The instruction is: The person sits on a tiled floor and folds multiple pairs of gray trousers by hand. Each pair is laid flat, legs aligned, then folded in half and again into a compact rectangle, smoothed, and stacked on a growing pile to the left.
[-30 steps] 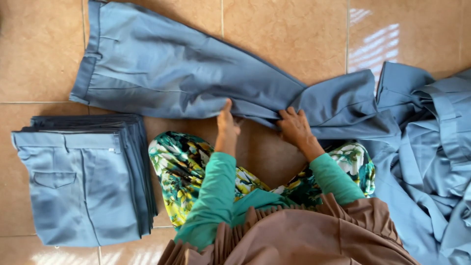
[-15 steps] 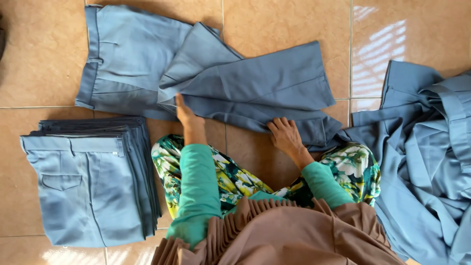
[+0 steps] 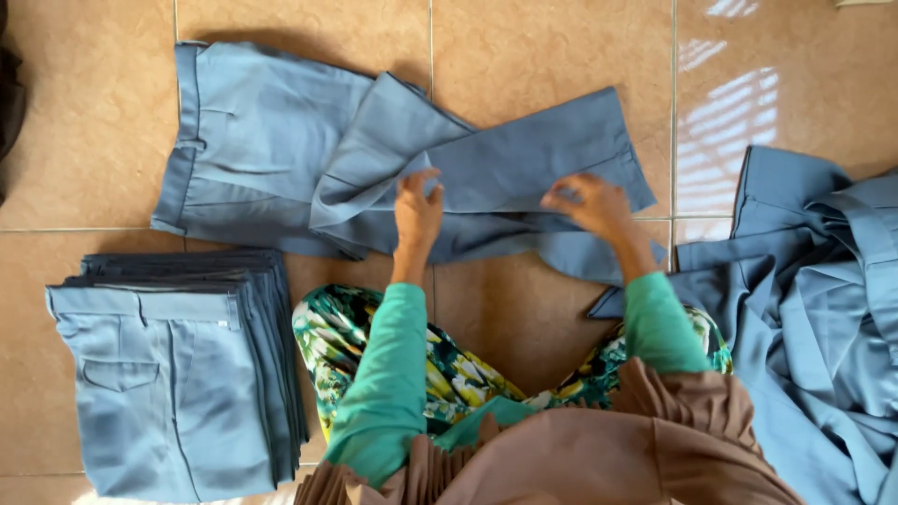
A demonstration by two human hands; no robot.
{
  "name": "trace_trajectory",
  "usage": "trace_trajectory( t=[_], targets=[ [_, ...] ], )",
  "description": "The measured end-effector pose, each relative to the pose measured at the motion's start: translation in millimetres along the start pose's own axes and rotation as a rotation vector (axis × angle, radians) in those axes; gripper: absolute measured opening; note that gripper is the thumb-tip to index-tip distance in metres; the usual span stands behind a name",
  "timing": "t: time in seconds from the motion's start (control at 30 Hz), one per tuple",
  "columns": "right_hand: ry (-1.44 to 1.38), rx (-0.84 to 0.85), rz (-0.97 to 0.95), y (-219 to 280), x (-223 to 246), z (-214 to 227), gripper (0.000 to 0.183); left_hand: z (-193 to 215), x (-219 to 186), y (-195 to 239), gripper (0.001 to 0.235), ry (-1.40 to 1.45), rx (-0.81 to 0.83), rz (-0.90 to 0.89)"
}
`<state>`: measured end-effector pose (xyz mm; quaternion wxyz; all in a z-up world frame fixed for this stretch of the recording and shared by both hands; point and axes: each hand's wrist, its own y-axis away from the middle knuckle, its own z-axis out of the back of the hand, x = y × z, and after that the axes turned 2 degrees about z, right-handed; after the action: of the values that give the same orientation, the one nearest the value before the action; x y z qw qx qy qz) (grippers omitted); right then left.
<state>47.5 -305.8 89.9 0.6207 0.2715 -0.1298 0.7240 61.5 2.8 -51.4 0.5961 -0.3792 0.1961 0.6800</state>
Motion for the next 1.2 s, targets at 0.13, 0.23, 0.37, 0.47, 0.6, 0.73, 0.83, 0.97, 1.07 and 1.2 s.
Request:
trace_trajectory(
  t=[0.13, 0.23, 0.37, 0.47, 0.6, 0.73, 0.83, 0.97, 1.07, 1.2],
  targets=[
    [0.177, -0.295, -0.089, -88, -130, -18, 0.038, -4, 12, -35, 0.062, -0.08, 0.223, 0.282],
    [0.071, -0.161, -0.601, -122, -139, -11, 0.095, -19, 30, -39, 0.074, -0.075, 0.356, 0.338],
    [-0.073, -0.185, -0.676, -135, -182, -38, 0.1, -10, 19, -35, 0.08, -0.137, 0.372, 0.387],
    [-0.269, -0.259, -0.592, -122, -198, -48, 0.073, -9, 16, -33, 0.075, -0.271, 0.374, 0.423],
    [-0.835, -0.44, -0.458, -87, -161, -27, 0.054, -29, 60, -31, 0.029, -0.306, 0.338, 0.334],
    [-1.232, -0.494, -0.24, 9, -125, 10, 0.036, 34, 7, -11, 0.03, -0.063, -0.016, 0.015],
    [-1.059, -0.533, -0.208, 73, -134, 0, 0.021, 74, -29, 23, 0.025, 0.098, 0.088, 0.1],
    [-0.535, -0.405, -0.277, 120, -145, -22, 0.037, 54, 20, 95, 0.026, -0.055, 0.255, 0.01],
    [-0.523, -0.356, -0.441, 123, -163, -41, 0.036, 45, 9, 119, 0.028, -0.047, 0.341, 0.184],
    [-0.936, -0.371, -0.465, 115, -166, -63, 0.067, 22, -6, 131, 0.04, 0.089, 0.413, 0.287]
  ],
)
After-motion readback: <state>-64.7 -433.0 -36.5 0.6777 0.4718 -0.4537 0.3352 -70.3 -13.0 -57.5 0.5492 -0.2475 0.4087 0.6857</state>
